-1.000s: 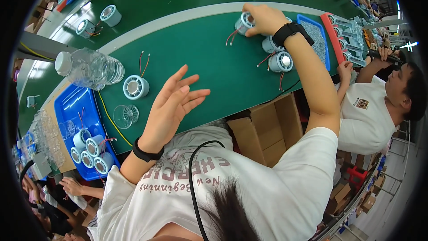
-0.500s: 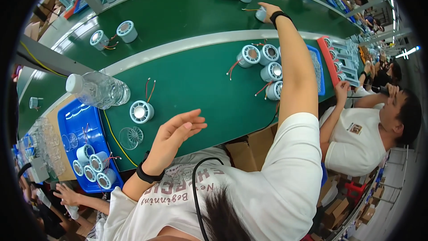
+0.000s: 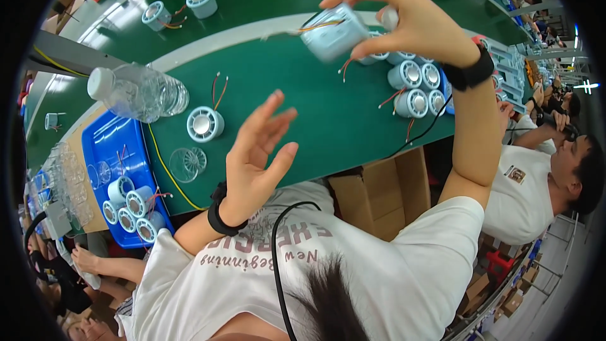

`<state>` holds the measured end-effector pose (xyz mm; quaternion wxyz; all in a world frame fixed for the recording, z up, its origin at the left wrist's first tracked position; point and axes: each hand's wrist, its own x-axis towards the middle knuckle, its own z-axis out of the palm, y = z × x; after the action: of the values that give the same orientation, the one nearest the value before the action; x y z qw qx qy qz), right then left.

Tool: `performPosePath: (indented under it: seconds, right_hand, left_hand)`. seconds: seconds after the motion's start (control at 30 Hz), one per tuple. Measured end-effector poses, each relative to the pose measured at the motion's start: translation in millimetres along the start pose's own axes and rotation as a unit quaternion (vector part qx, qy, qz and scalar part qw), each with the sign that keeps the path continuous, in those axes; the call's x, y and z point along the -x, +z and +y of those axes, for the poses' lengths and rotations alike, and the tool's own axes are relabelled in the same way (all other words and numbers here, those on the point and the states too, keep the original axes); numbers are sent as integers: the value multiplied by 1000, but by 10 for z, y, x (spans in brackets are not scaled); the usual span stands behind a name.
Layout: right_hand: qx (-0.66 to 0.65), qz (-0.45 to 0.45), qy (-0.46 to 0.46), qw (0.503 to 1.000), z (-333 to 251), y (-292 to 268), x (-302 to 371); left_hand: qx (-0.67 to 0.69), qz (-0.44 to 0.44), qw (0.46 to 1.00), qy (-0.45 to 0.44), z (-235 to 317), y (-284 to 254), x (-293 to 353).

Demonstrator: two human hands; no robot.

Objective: The person wipes a fan motor with a cloth, wipes a plastic housing, and then places the motor inside the housing. They set the assembled unit on the table and pick up another motor to repeat the process.

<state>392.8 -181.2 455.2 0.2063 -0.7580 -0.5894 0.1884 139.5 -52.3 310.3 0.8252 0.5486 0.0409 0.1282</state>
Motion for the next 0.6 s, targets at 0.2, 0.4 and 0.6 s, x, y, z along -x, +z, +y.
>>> performPosePath:
  seconds: [0.2, 0.4, 0.6]
  right_hand:
    - [-52, -52, -62, 995, -561, 527, 94]
    - [-76, -106, 40, 991, -582, 550, 235]
    - [-49, -17, -140, 989, -602, 678, 257]
  left_hand:
    - [-129, 36, 969, 207, -27, 38, 49]
    - [74, 6, 997, 24, 196, 0, 205]
    - [358, -67, 898, -248, 363, -155, 188]
